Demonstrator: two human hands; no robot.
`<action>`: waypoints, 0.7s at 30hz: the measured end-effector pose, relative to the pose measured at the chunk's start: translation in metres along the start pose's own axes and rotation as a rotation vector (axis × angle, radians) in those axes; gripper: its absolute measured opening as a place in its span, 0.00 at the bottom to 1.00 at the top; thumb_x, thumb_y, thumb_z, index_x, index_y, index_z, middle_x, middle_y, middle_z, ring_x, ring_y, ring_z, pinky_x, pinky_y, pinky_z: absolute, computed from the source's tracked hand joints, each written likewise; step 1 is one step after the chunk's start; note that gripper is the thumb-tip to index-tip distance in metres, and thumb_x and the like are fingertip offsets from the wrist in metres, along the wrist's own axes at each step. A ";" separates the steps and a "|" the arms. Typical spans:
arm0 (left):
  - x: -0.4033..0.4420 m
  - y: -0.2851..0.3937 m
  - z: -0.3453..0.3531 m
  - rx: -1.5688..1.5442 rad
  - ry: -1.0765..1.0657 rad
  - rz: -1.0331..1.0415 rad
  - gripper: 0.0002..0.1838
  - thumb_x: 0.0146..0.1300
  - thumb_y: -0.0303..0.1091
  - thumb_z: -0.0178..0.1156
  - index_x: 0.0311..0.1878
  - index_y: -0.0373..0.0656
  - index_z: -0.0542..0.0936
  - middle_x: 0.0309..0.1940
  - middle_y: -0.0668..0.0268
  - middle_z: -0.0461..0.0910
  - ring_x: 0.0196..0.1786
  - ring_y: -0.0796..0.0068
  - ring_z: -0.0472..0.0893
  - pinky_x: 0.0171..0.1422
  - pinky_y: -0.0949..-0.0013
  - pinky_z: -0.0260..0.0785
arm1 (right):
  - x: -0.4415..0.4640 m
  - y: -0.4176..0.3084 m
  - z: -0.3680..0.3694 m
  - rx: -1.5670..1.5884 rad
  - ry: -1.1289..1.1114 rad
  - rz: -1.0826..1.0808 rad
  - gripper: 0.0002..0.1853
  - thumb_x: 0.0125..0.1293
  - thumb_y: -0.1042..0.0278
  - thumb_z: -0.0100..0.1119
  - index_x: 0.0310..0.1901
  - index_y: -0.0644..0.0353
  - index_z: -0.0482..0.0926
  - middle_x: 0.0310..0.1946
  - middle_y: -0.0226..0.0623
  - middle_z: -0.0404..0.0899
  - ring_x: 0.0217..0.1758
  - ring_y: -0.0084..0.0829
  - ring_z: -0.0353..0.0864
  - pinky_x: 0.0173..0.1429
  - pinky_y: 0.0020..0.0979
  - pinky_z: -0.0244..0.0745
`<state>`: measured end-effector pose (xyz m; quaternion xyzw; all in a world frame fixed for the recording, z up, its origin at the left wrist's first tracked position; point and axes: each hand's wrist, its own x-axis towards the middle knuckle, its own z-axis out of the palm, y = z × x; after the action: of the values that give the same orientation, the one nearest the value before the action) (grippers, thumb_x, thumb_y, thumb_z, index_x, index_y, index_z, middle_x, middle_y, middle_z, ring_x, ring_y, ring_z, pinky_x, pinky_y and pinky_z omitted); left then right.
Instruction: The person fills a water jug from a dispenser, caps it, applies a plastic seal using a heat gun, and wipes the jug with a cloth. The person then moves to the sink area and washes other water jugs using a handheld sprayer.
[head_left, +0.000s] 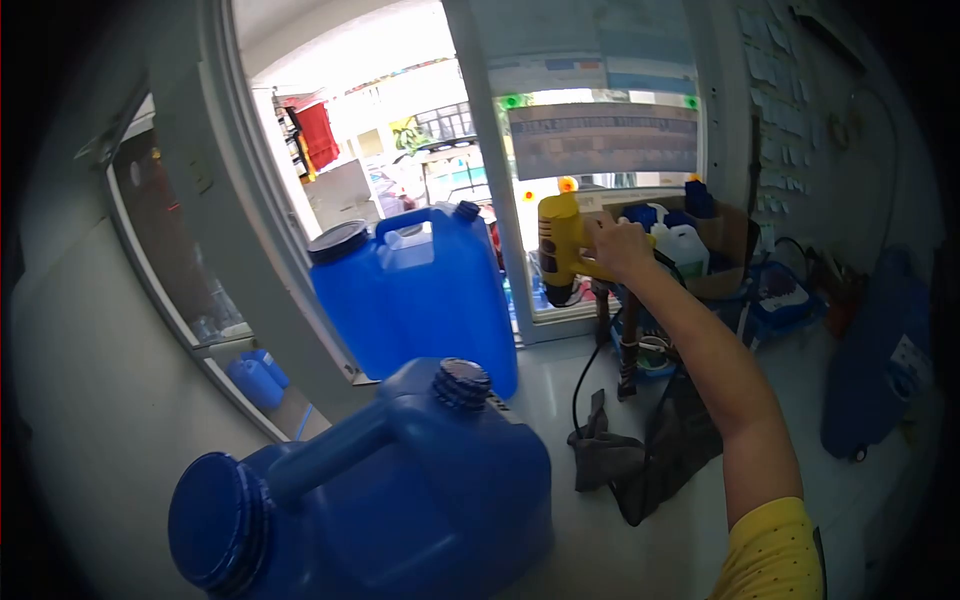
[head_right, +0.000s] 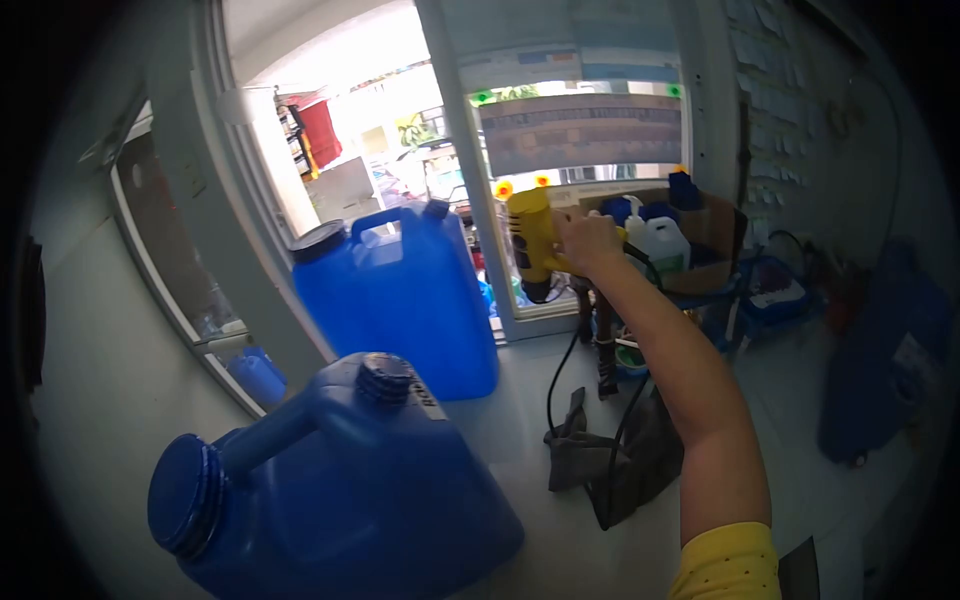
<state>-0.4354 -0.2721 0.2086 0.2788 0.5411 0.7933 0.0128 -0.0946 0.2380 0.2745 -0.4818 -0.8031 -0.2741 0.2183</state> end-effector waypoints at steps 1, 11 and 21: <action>-0.001 -0.015 0.004 -0.014 -0.014 -0.062 0.45 0.61 0.72 0.38 0.70 0.44 0.57 0.65 0.55 0.62 0.68 0.62 0.64 0.71 0.54 0.57 | -0.005 0.001 -0.001 -0.004 -0.015 0.012 0.24 0.58 0.49 0.64 0.49 0.54 0.72 0.43 0.38 0.75 0.42 0.39 0.82 0.40 0.38 0.78; 0.012 -0.122 0.031 -0.113 -0.157 -0.392 0.40 0.64 0.66 0.39 0.69 0.43 0.58 0.63 0.56 0.63 0.66 0.63 0.66 0.68 0.57 0.61 | -0.011 -0.020 0.003 -0.052 0.045 -0.024 0.21 0.58 0.52 0.64 0.47 0.55 0.74 0.41 0.37 0.76 0.46 0.37 0.79 0.51 0.43 0.69; 0.040 -0.177 0.034 -0.222 -0.238 -0.517 0.35 0.67 0.60 0.41 0.67 0.43 0.59 0.60 0.58 0.65 0.64 0.64 0.67 0.65 0.60 0.65 | -0.149 -0.135 -0.069 1.914 -0.050 0.449 0.29 0.71 0.47 0.48 0.65 0.58 0.65 0.63 0.40 0.67 0.68 0.32 0.64 0.71 0.40 0.55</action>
<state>-0.5035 -0.1571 0.0808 0.2198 0.4988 0.7797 0.3081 -0.1437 0.0435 0.2042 -0.2485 -0.5803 0.5504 0.5464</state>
